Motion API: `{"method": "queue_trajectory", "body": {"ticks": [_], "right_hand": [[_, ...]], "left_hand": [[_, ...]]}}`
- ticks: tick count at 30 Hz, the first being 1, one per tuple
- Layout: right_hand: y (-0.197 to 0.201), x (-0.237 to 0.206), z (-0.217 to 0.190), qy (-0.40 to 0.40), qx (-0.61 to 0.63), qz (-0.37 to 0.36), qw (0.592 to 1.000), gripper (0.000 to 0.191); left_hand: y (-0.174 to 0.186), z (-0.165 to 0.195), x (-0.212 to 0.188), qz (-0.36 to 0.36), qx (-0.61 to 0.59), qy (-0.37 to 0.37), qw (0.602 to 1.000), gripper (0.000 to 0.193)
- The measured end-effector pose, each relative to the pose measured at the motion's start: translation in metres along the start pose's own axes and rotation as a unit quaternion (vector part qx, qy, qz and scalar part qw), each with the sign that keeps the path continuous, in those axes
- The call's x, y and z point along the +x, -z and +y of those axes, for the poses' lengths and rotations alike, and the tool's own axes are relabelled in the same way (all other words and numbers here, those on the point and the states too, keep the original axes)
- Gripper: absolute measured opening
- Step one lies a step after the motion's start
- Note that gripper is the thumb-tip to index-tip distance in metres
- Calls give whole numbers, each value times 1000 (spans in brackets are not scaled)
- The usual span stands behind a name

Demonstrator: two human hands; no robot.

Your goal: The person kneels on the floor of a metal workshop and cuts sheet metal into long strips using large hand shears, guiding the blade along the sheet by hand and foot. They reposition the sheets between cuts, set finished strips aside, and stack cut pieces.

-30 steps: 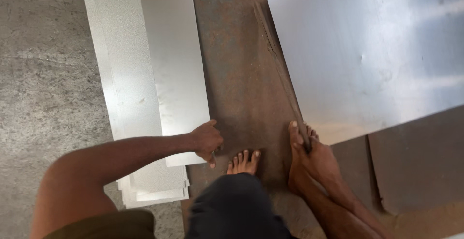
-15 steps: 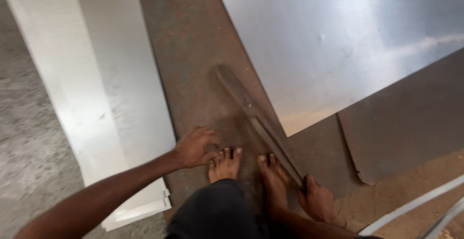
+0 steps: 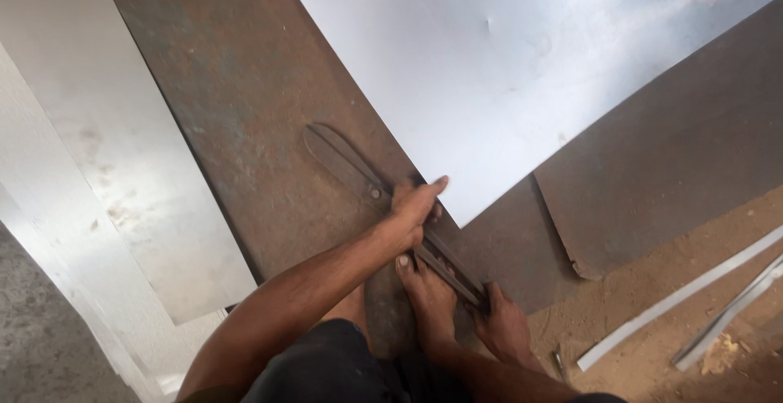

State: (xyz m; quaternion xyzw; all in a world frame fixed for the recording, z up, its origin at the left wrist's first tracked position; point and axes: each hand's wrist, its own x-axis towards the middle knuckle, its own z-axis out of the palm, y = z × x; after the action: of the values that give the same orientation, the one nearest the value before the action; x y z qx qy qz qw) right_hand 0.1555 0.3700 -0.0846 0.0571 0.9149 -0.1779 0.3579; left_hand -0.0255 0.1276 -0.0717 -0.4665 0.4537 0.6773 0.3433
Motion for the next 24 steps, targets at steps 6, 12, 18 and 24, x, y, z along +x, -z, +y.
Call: {"method": "queue_trajectory", "body": {"ticks": [6,12,18,24], "right_hand": [[26,3,12,-149,-31,-98,983,35],[48,-16,-36,-57,21,-148,987,62],[-65,19,-109,135,-55,-35,989,73],[-43,21,-117,40,-61,-60,996,71]], "left_hand": [[18,34,-50,-130,149,-306,931,28],[165,51,-7,-42,-5,-267,963,24],[196,-5,33,-35,-46,-173,983,36],[178,-43,52,-46,-13,-220,974,25]]}}
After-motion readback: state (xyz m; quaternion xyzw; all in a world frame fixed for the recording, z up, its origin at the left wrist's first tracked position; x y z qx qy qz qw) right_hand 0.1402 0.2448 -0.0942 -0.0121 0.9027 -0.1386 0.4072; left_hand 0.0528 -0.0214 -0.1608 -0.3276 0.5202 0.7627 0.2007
